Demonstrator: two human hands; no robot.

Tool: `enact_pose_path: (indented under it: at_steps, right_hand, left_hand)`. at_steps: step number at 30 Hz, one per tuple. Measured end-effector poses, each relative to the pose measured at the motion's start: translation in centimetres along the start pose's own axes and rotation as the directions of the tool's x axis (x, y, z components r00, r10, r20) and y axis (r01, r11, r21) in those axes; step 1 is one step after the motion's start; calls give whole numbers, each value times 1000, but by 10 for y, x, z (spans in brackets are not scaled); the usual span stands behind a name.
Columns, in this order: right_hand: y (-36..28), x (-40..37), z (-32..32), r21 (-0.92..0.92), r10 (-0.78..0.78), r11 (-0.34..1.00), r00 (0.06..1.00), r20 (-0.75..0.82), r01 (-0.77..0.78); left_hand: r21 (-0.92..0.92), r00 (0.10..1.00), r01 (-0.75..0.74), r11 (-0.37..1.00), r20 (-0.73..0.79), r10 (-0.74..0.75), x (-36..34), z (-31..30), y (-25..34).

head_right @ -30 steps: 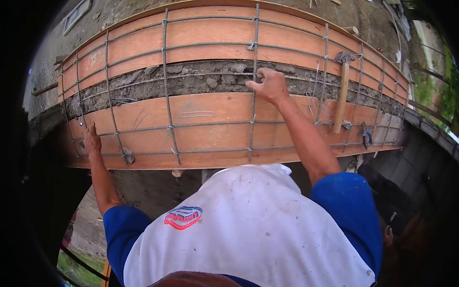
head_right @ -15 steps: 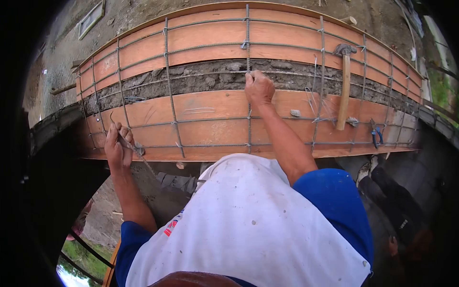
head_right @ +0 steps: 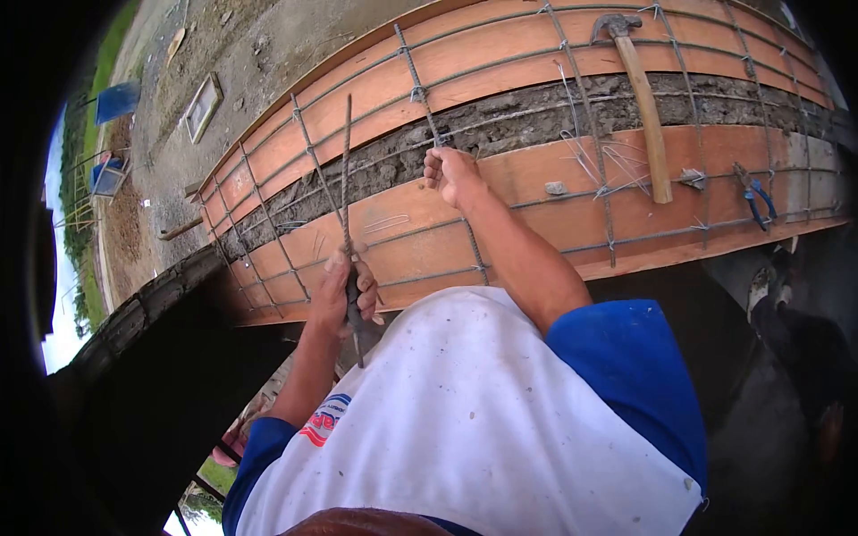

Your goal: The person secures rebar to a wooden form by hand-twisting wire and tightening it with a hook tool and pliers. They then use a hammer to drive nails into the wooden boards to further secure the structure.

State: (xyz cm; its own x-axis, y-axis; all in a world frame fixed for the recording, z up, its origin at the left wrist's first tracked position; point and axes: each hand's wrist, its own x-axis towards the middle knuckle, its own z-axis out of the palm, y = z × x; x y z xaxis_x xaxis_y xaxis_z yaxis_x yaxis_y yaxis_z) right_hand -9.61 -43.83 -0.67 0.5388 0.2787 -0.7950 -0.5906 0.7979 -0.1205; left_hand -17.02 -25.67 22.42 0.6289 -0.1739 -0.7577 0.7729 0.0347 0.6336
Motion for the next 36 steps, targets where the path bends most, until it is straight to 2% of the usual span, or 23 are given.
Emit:
enact_pose_path:
  at_steps: [1,2,3,4,5,6,7,8,11,14,15,18,21,24,25,27,30,31,34,36]
  right_hand:
    - [0,4,-2,10,-11,1000,1000,27,11]
    - [3,6,-4,16,-16,1000,999,50,15]
    - [7,7,-5,22,-21,1000,997,74,19]
    - [11,4,-2,78,-26,997,998,63,21]
    - [14,-1,2,134,-31,991,998,53,24]
    - [16,-3,6,188,-38,982,998,43,29]
    - [21,3,4,237,-30,971,997,64,14]
    - [23,5,4,271,-22,962,997,68,2]
    - [28,7,6,356,-8,934,995,104,-30]
    - [28,6,8,389,-6,919,987,159,-57]
    - [28,5,8,384,-1,921,988,157,-60]
    - [26,4,3,384,2,920,980,198,-80]
    - [26,6,-1,369,5,925,972,233,-94]
    - [23,3,-2,355,33,928,977,212,-109]
    - [20,2,-1,352,45,929,979,198,-114]
    - [16,8,-3,400,40,904,962,270,-150]
    - [15,15,-5,415,90,883,946,312,-221]
    - [12,16,-3,412,111,878,942,316,-242]
    - [10,10,-6,364,147,895,941,305,-258]
    - [8,5,-8,362,153,897,948,280,-252]
  left_hand:
    - [170,995,76,983,-71,-64,2,-3,13]
    - [417,999,24,909,-49,-4,3,-7,34]
    - [635,999,-32,772,-9,49,9,-12,56]
    - [715,990,-121,689,32,141,18,-17,71]
    - [835,977,-162,526,62,202,20,-5,93]
    - [946,988,-131,297,98,123,27,2,119]
    - [942,927,-329,-61,335,170,38,5,135]
    - [784,821,-469,-407,557,125,49,10,145]
    - [529,897,-342,-776,430,-102,68,63,164]
    - [403,863,-378,-834,478,-160,84,99,170]
    - [377,820,-421,-825,547,-168,87,106,170]
    - [275,791,-435,-858,572,-217,96,119,167]
    - [218,806,-421,-880,535,-254,101,129,164]
    - [72,731,-415,-907,620,-285,101,136,161]
    - [61,805,-367,-928,522,-283,98,141,157]
    - [22,917,-275,-961,305,-255,87,156,142]
    - [206,970,-238,-949,105,-220,75,155,128]
    - [390,975,-212,-896,15,-224,76,148,125]
    - [650,974,-183,-738,17,-226,63,112,109]
    - [745,981,-74,-663,-67,-185,56,105,96]
